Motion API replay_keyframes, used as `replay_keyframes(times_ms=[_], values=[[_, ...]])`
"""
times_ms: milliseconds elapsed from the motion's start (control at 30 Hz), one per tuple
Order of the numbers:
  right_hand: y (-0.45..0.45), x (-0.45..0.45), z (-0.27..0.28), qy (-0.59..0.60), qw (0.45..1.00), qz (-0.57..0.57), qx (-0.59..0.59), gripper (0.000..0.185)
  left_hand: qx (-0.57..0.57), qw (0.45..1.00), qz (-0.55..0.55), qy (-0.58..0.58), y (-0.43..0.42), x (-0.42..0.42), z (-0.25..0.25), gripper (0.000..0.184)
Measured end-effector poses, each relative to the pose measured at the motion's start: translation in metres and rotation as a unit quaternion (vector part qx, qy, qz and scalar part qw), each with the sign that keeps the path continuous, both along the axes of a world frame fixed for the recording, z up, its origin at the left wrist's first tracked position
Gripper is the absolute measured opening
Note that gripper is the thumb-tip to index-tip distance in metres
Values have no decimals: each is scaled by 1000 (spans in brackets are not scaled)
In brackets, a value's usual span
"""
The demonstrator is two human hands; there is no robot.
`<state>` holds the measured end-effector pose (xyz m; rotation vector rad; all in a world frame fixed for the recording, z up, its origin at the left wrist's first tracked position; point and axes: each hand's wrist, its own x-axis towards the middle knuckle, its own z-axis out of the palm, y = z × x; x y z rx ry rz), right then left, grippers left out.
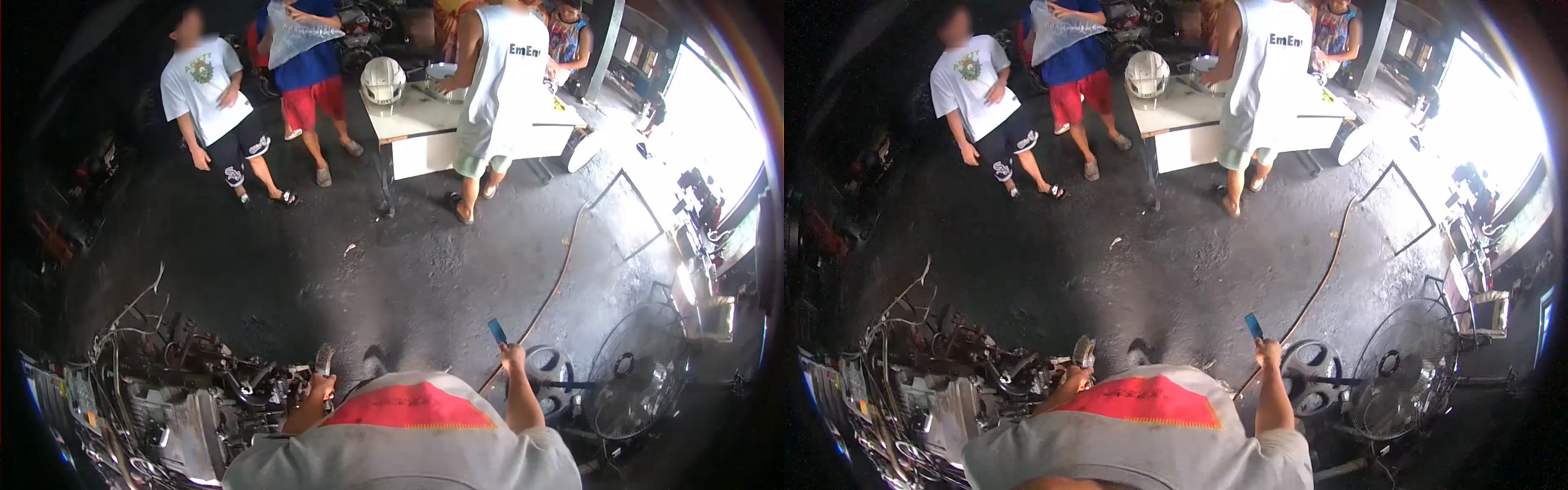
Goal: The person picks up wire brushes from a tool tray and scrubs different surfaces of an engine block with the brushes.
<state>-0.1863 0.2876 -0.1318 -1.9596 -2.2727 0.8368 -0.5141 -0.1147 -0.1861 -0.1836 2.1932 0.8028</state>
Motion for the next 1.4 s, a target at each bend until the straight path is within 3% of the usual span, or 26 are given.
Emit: replay_keyframes(times_ms=[167, 333, 467, 500, 533, 600, 667, 767, 900, 933, 1000, 1100, 1133, 1300, 1400], values=[[6, 37, 2, 4, 999, 17, -27, 43, -13, 998, 56, 10, 46, 44, 22, 36], [3, 77, -48, 15, 1000, 16, 20, 43, -10, 999, -40, -13, 64, 87, -15, 38], [-8, 101, -68, 94, 991, -86, 26, 43, -68, 990, -119, 20, 86, 124, 56, 30], [-9, 106, -73, 105, 990, -99, -8, 43, -68, 993, -96, 24, 91, 130, 68, 30], [-12, 107, -70, 117, 986, -114, -43, 44, -48, 993, -97, 41, 84, 127, 49, 29], [-27, 106, -63, 160, 972, -166, -49, 43, -101, 986, -90, -98, 79, 104, 11, 28], [-40, 109, -74, 162, 969, -188, 2, 42, -69, 992, -98, 38, 90, 120, 53, 27], [-52, 110, -77, 202, 961, -187, -39, 42, -29, 994, -103, 26, 96, 109, 40, 27], [-68, 98, -73, 200, 967, -158, -9, 42, -8, 995, -97, 23, 112, 113, 30, 33], [-74, 89, -43, 195, 968, -151, -46, 43, -6, 996, -87, 17, 111, 117, 25, 33], [-79, 77, -51, 210, 969, -104, -74, 41, 67, 995, -78, 21, 109, 124, 13, 34], [-92, 49, -58, 207, 966, -55, -145, 36, 49, 997, -50, 27, 104, 146, 38, 33], [-94, 41, -74, 198, 971, -19, -134, 38, 31, 997, -48, 42, 99, 153, 45, 34], [-107, 3, -36, 113, 970, 145, -161, 39, 56, 997, -3, 56, 57, 165, 42, 37], [-107, -23, -76, 87, 961, 213, -152, 40, 56, 997, 8, 60, 27, 163, 9, 39]])
